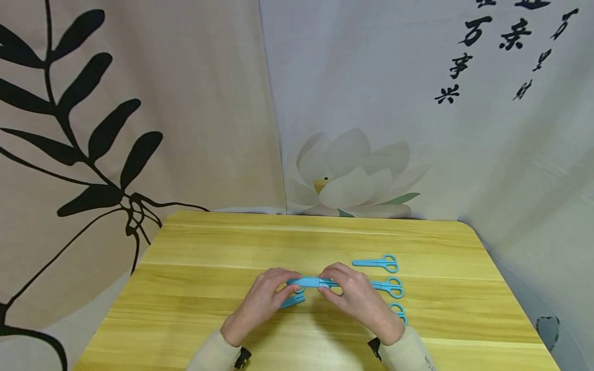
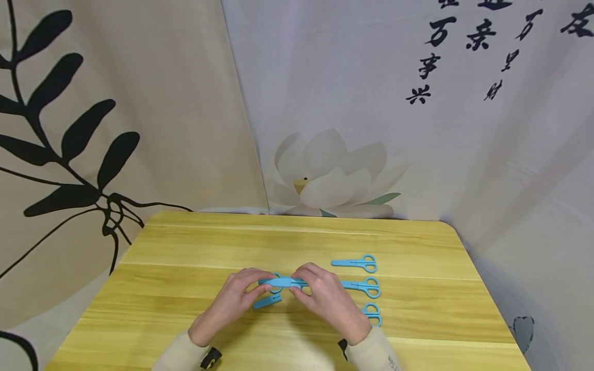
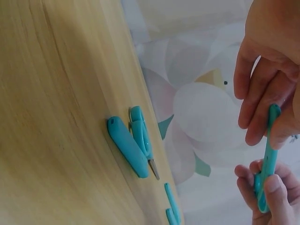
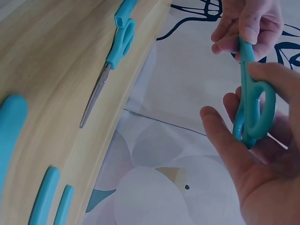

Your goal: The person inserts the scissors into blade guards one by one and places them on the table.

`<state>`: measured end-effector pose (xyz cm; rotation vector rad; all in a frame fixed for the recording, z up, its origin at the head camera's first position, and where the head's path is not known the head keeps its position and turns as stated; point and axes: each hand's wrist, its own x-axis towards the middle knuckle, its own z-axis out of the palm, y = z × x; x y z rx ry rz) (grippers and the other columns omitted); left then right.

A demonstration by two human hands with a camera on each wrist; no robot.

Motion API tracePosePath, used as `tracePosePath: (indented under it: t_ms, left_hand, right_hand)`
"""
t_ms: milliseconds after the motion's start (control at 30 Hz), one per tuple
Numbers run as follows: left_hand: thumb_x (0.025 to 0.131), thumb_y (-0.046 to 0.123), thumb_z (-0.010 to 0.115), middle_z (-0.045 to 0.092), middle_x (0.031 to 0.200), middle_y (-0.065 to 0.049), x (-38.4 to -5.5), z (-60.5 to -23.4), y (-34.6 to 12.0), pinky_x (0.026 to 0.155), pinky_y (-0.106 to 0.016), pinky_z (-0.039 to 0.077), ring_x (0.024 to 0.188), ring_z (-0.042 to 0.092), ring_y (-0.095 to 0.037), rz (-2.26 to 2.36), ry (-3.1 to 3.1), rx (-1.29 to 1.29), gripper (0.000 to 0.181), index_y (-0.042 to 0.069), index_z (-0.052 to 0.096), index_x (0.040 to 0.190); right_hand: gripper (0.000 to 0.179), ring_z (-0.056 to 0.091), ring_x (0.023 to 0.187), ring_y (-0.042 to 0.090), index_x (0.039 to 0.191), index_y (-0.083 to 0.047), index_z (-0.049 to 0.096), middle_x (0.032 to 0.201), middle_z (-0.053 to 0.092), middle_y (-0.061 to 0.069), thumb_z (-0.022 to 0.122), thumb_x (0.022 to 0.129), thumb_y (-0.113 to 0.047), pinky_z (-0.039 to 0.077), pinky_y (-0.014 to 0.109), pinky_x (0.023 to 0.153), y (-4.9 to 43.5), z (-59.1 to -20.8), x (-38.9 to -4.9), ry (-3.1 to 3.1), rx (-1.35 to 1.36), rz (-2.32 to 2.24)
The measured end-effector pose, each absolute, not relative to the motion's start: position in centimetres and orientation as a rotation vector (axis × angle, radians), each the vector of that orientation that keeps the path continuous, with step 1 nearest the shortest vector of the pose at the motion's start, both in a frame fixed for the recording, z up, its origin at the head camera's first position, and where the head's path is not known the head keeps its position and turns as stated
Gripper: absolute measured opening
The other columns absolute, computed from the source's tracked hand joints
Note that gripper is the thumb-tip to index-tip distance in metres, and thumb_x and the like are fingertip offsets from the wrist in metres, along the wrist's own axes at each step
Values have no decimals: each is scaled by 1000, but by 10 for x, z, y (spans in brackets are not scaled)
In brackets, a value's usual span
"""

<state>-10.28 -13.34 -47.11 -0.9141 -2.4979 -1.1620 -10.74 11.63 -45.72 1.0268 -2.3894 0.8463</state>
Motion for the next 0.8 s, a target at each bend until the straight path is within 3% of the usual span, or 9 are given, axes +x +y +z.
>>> tracePosePath:
  t_ms: [433, 667, 800]
  left_hand:
    - [89, 13, 84, 77, 108, 0, -101, -474, -134, 95, -47, 56, 105, 70, -20, -1002, -2561, -936, 23, 11, 76, 110]
    - [87, 16, 86, 77, 110, 2, -101, -477, -133, 98, -47, 53, 107, 70, -20, -978, -2542, -965, 23, 14, 76, 108]
    - [88, 20, 84, 74, 121, -1, -100, -478, -132, 101, -52, 51, 117, 66, -23, -1007, -2554, -961, 31, 13, 74, 117]
  right_hand:
    - [22, 72, 90, 13, 102, -10, 74, 105, 72, -1, 88, 84, -12, 61, 26, 76, 118, -465, -108, -2414, 1087, 881]
    - [26, 69, 101, 17, 105, -7, 75, 113, 70, 1, 88, 84, -13, 61, 32, 84, 121, -467, -106, -2468, 1070, 849]
    - [24, 69, 98, 16, 106, -8, 75, 112, 69, 0, 87, 85, -11, 61, 31, 82, 125, -467, -106, -2490, 1043, 865]
